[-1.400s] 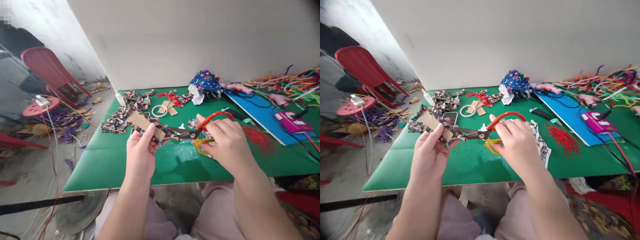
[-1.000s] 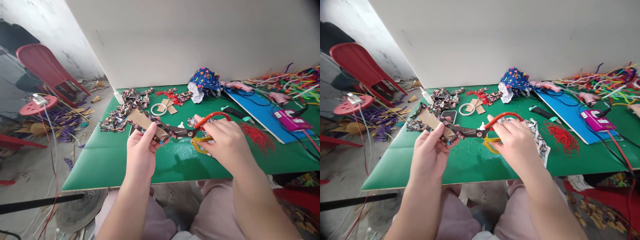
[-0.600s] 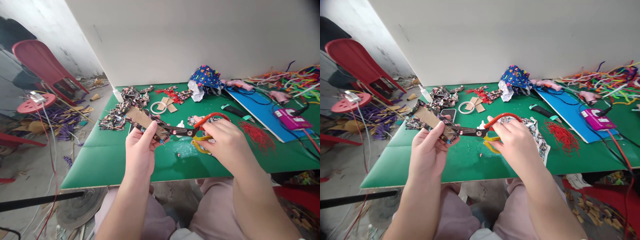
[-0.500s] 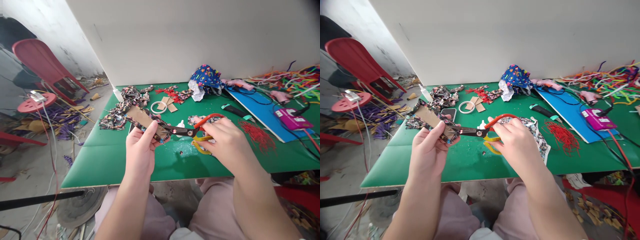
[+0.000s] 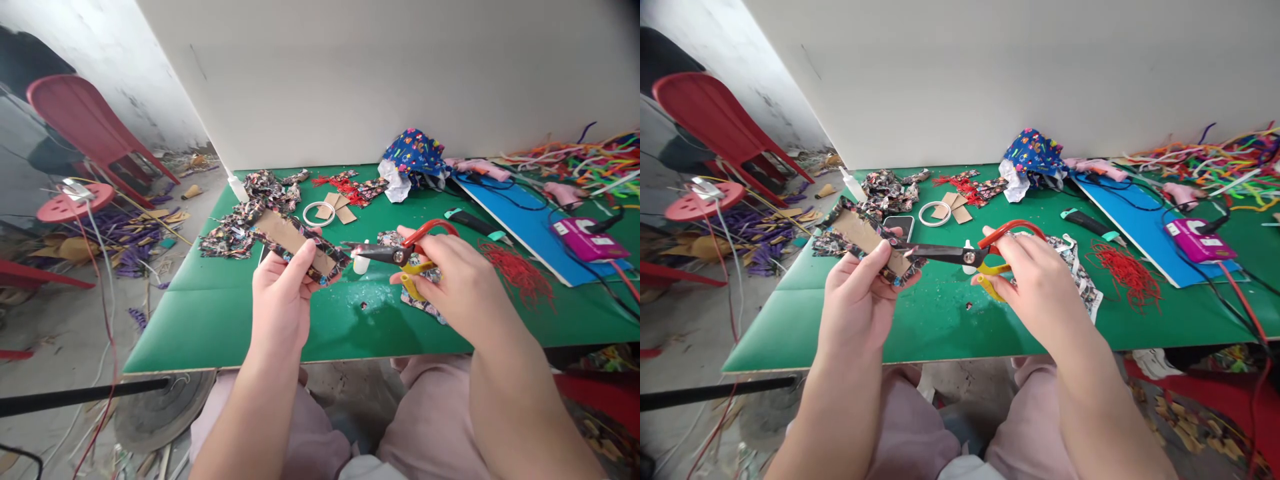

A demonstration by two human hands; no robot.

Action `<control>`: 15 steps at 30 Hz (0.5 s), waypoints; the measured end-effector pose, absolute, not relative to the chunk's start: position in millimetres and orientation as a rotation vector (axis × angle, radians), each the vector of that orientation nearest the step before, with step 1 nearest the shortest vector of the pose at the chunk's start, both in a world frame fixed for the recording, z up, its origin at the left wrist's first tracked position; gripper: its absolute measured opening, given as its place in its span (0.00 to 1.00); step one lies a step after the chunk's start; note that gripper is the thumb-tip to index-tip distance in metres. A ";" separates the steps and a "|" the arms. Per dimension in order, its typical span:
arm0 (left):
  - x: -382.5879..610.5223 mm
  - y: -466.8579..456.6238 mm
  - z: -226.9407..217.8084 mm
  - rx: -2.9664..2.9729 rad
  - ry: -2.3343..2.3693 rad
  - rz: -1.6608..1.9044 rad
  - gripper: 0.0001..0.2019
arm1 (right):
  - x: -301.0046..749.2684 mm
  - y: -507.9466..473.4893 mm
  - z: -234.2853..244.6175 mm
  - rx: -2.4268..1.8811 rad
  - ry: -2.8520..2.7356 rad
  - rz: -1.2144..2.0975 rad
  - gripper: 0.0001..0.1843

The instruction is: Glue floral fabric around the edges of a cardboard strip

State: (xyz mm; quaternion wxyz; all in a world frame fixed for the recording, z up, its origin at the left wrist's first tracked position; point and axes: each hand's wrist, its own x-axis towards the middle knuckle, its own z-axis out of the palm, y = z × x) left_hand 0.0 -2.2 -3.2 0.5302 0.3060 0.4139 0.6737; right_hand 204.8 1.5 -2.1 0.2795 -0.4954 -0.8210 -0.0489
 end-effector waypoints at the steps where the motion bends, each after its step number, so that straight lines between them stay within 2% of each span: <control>1: -0.4 -2.3 -2.9 0.731 0.980 1.613 0.11 | 204.8 1.9 -2.3 -1.337 -2.199 -0.127 0.24; 6: -2.1 -4.1 -0.3 0.730 0.965 1.638 0.10 | 203.4 4.1 -4.2 -1.316 -2.262 -0.239 0.29; 11: -2.9 -4.9 0.7 0.738 1.009 1.629 0.10 | 202.4 5.5 -5.3 -1.278 -2.332 -0.423 0.22; 15: -1.5 -5.0 0.4 0.740 1.002 1.598 0.11 | 202.0 5.4 -4.7 -1.263 -2.323 -0.477 0.24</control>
